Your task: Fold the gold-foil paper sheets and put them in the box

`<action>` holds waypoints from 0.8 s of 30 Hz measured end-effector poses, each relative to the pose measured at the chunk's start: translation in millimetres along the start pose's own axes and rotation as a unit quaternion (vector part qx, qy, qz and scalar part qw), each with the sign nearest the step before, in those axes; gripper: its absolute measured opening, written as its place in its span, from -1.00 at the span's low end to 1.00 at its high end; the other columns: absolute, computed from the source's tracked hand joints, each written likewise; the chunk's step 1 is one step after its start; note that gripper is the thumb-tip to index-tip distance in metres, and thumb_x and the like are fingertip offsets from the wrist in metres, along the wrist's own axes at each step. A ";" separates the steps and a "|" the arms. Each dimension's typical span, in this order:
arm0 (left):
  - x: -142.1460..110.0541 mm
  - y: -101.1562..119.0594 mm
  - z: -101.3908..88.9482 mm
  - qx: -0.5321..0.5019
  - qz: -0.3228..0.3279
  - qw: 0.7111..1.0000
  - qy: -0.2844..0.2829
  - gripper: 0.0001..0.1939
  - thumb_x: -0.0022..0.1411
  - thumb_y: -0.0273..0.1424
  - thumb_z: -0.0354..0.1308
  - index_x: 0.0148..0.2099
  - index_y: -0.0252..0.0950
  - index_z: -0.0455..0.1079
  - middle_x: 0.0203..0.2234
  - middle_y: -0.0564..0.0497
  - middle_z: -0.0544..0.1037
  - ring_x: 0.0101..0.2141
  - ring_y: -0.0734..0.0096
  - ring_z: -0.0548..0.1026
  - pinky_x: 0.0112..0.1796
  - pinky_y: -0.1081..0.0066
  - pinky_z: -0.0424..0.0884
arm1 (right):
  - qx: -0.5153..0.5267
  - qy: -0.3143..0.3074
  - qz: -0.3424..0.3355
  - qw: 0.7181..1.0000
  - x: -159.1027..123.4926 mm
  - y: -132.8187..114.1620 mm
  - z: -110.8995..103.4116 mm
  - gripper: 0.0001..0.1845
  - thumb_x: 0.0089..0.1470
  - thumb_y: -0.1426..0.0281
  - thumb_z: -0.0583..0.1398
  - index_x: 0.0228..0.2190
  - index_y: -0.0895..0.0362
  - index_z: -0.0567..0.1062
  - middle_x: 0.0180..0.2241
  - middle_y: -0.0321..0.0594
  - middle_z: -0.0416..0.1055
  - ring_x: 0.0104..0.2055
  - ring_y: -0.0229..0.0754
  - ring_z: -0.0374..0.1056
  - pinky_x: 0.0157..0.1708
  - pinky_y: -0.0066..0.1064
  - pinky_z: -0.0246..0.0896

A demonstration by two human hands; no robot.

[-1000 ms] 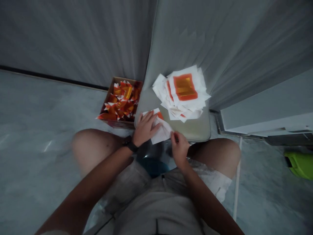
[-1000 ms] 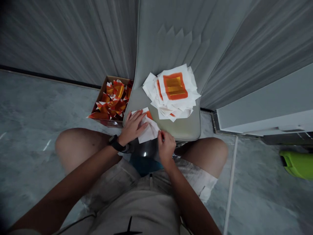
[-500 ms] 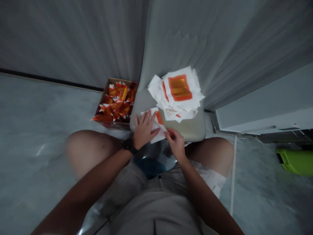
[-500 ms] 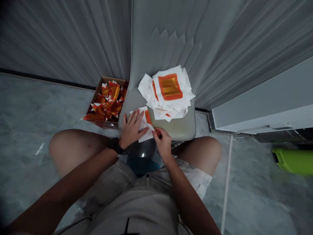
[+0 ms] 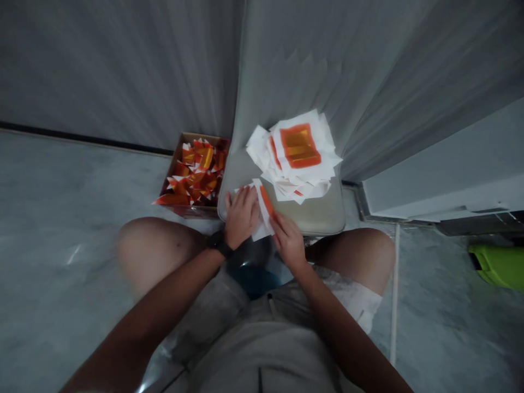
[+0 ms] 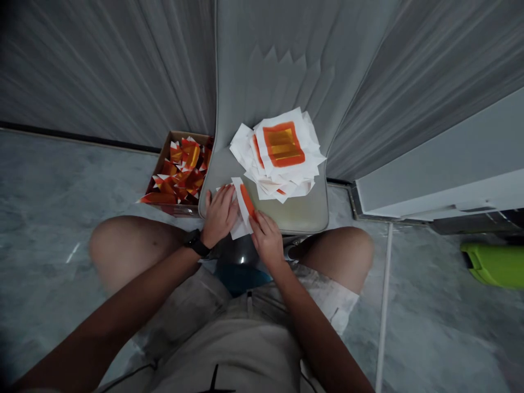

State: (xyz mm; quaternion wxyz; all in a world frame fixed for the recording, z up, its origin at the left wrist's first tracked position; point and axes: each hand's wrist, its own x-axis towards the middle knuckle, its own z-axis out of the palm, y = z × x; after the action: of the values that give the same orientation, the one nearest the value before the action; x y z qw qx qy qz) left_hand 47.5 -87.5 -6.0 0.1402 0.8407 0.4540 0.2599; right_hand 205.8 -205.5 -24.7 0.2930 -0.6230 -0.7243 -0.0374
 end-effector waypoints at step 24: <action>14.5 -24.8 -7.7 0.028 0.133 0.987 -0.084 -0.45 0.48 -0.31 -0.09 0.44 -0.29 0.18 0.35 -0.15 0.32 0.38 0.15 0.21 0.42 -0.07 -0.13 | 0.081 -0.106 0.343 0.930 135.8 5.4 25.6 -0.81 0.16 0.36 0.26 -0.19 0.17 0.59 -0.26 -0.08 0.62 -0.21 -0.07 0.52 -0.17 -0.31 0.31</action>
State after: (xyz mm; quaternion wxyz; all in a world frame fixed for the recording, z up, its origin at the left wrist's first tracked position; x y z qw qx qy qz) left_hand 32.6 -61.7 -6.9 0.1184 0.9162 0.3315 0.1916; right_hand 194.1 -74.0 16.5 0.2590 -0.8080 -0.4935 0.1911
